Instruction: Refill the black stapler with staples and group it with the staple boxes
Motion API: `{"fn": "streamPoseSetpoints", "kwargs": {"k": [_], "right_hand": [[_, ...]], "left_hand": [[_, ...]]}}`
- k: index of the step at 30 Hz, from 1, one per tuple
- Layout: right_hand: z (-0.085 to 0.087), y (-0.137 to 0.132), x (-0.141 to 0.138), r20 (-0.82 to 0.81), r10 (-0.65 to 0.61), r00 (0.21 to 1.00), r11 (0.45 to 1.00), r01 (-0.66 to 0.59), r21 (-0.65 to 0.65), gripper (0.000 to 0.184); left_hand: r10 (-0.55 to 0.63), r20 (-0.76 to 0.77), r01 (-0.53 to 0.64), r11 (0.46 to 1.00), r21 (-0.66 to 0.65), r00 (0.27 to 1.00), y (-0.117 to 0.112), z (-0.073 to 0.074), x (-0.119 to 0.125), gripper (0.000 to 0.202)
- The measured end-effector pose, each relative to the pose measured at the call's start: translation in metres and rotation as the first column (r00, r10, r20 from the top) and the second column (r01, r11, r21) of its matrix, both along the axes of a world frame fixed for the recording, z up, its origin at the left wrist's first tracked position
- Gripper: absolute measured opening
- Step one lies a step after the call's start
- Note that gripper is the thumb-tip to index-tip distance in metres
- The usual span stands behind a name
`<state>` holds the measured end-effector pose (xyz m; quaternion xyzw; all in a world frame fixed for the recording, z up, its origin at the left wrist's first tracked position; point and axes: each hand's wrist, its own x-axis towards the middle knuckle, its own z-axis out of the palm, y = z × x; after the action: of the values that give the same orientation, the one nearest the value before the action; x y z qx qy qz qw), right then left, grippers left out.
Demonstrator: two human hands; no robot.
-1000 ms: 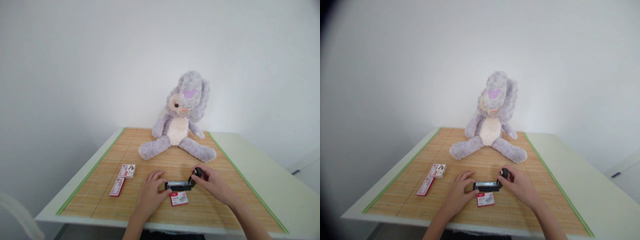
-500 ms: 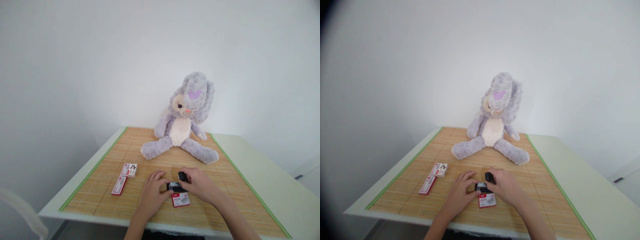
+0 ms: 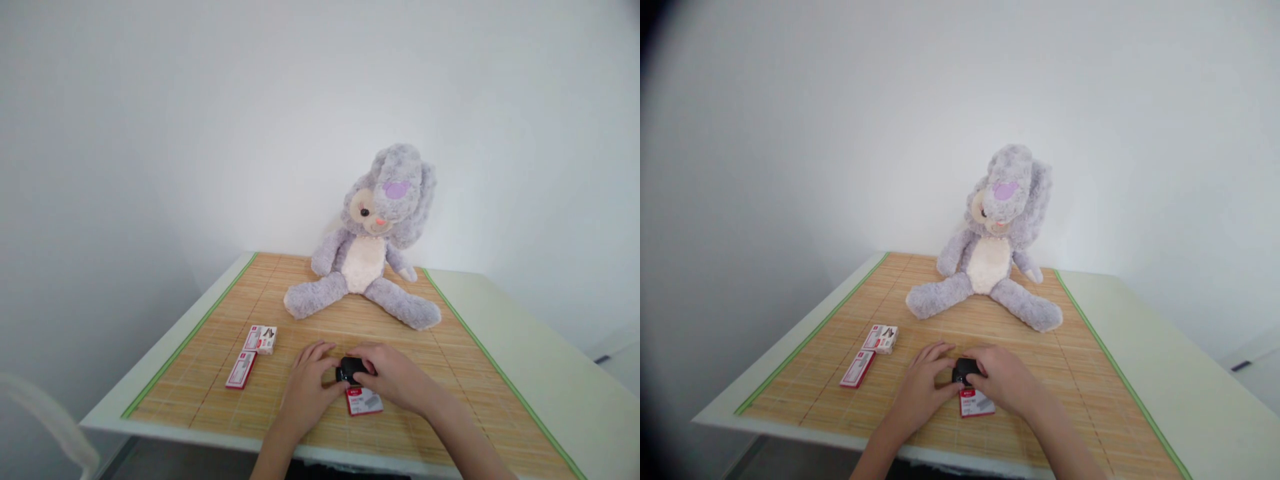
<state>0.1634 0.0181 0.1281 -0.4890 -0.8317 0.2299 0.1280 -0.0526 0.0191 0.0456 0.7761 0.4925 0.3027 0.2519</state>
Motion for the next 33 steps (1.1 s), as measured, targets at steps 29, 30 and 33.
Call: {"fn": "streamPoseSetpoints", "kwargs": {"k": [29,30,33], "right_hand": [[-0.081,-0.044,0.056,-0.150,-0.588,0.795,0.797,0.601,0.058,0.045],[-0.080,-0.045,0.055,-0.147,-0.591,0.793,0.795,0.604,0.059,0.045],[-0.078,-0.046,0.055,-0.128,-0.601,0.789,0.789,0.611,0.059,0.043]], "left_hand": [[-0.062,-0.129,0.062,0.998,-0.002,0.990,-0.043,0.012,0.050,0.054],[-0.015,-0.147,0.016,1.000,0.004,0.989,-0.041,0.011,0.050,0.049],[0.172,-0.165,-0.170,0.985,0.026,0.971,-0.038,0.009,0.047,0.027]]}}
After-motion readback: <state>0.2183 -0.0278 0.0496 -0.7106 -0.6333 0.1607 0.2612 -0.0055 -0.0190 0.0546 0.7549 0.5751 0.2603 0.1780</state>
